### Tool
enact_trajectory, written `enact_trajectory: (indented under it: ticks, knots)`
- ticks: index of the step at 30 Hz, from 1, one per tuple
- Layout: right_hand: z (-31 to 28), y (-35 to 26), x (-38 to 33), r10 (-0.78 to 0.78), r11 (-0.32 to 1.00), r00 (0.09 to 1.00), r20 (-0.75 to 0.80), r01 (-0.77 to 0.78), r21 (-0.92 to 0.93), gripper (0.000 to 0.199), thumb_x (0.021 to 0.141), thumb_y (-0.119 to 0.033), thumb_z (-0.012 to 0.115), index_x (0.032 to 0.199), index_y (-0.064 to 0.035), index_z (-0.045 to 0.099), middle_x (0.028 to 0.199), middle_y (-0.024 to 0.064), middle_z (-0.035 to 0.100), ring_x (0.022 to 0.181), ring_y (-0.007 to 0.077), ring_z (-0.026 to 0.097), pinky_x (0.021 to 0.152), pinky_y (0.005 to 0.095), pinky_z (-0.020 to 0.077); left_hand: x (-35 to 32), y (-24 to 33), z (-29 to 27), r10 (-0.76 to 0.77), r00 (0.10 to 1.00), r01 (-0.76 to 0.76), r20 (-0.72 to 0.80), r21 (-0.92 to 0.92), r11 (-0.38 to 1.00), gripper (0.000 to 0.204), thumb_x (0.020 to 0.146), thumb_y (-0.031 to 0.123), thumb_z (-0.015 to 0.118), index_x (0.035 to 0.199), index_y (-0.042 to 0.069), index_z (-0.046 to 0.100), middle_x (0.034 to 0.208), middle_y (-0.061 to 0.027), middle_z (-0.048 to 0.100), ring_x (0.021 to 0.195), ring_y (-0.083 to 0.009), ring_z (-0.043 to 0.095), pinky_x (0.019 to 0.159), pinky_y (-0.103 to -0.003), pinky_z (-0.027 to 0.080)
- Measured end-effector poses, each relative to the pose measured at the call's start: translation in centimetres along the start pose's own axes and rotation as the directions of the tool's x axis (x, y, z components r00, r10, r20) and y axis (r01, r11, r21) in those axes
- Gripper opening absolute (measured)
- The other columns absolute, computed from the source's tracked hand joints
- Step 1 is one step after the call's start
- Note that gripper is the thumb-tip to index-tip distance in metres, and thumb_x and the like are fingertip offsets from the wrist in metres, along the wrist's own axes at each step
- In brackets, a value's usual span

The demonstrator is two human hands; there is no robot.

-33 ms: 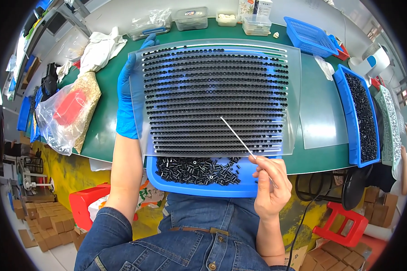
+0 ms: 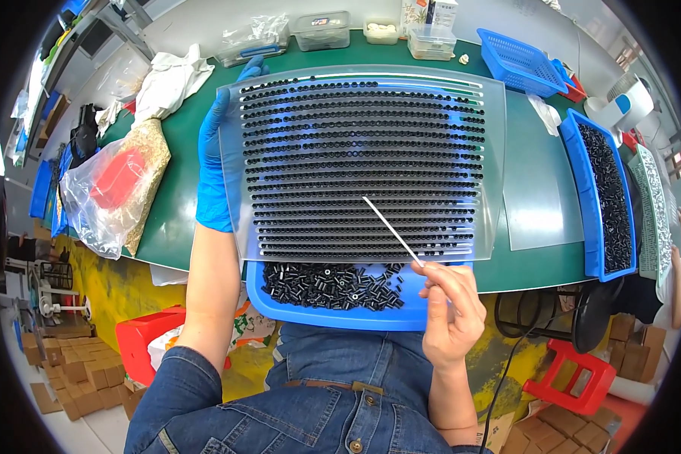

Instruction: Arranging small black components into a grid tray using a thin metal pick tool.

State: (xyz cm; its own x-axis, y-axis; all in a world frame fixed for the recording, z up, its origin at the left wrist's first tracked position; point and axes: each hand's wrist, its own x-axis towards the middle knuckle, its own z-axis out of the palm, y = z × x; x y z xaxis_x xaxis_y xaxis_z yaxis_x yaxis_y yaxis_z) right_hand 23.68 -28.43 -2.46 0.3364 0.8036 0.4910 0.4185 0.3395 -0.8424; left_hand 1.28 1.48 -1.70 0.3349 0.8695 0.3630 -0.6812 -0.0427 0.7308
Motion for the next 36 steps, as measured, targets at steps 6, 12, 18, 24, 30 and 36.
enact_trajectory:
  ticks: [6, 12, 18, 24, 30, 36]
  knots:
    - [3.5, -0.5, 0.9, -0.174, 0.978, 0.953, 0.249, 0.198, -0.071, 0.019, 0.091, -0.002, 0.059, 0.107, 0.0052, 0.068, 0.102, 0.0161, 0.072, 0.080, 0.0205, 0.061, 0.073, 0.0288, 0.0491, -0.2, 0.4, 0.3, 0.012, 1.000, -0.012, 0.023, 0.019, 1.000, 0.055, 0.096, 0.029, 0.059, 0.134, -0.009, 0.052, 0.149, -0.0176, 0.045, 0.135, -0.0244, 0.046, 0.116, -0.037, 0.031]
    - [6.6, -1.2, 2.0, -0.260, 0.960, 0.925, 0.276, 0.278, -0.026, 0.022, 0.084, 0.002, 0.065, 0.106, 0.0031, 0.069, 0.102, 0.0138, 0.073, 0.086, 0.0254, 0.065, 0.076, 0.0324, 0.0498, -0.5, 0.5, 1.0, 0.023, 1.000, -0.023, 0.017, 0.014, 1.000, 0.055, 0.096, 0.029, 0.060, 0.134, -0.008, 0.052, 0.147, -0.0163, 0.047, 0.131, -0.0219, 0.049, 0.114, -0.035, 0.034]
    - [7.7, -1.7, 2.5, -0.283, 0.956, 0.919, 0.273, 0.295, -0.003, 0.028, 0.079, 0.004, 0.070, 0.107, 0.0016, 0.070, 0.103, 0.0131, 0.073, 0.085, 0.0266, 0.066, 0.075, 0.0335, 0.0509, -0.5, 0.5, 0.6, 0.017, 1.000, -0.017, 0.027, 0.006, 1.000, 0.055, 0.096, 0.030, 0.061, 0.135, -0.007, 0.052, 0.146, -0.0148, 0.049, 0.128, -0.0204, 0.052, 0.112, -0.033, 0.037]
    - [7.4, -1.7, 2.6, -0.275, 0.956, 0.924, 0.265, 0.293, -0.029, 0.027, 0.080, 0.004, 0.069, 0.107, 0.0020, 0.070, 0.103, 0.0130, 0.073, 0.085, 0.0265, 0.065, 0.076, 0.0336, 0.0508, -0.4, 0.5, 0.8, 0.021, 0.999, -0.021, 0.044, -0.012, 1.000, 0.054, 0.096, 0.029, 0.060, 0.135, -0.007, 0.052, 0.146, -0.0137, 0.049, 0.128, -0.0199, 0.052, 0.112, -0.033, 0.036]
    - [5.7, -1.5, 2.2, -0.200, 0.974, 0.953, 0.227, 0.219, -0.060, 0.025, 0.083, 0.005, 0.066, 0.107, 0.0027, 0.070, 0.103, 0.0131, 0.073, 0.087, 0.0264, 0.065, 0.078, 0.0334, 0.0507, -0.5, 0.5, 0.8, 0.012, 0.999, -0.012, 0.044, 0.000, 1.000, 0.056, 0.097, 0.029, 0.059, 0.138, -0.007, 0.049, 0.147, -0.0129, 0.048, 0.128, -0.0197, 0.052, 0.112, -0.032, 0.036]
    - [4.2, -1.0, 1.9, -0.188, 0.976, 0.962, 0.198, 0.205, -0.071, 0.019, 0.092, 0.003, 0.058, 0.109, 0.0054, 0.067, 0.102, 0.0163, 0.072, 0.081, 0.0197, 0.059, 0.068, 0.0263, 0.0493, -0.5, 0.6, 0.9, 0.004, 1.000, -0.005, 0.031, 0.020, 1.000, 0.059, 0.097, 0.030, 0.059, 0.140, -0.007, 0.046, 0.147, -0.0126, 0.048, 0.129, -0.0197, 0.052, 0.112, -0.032, 0.037]
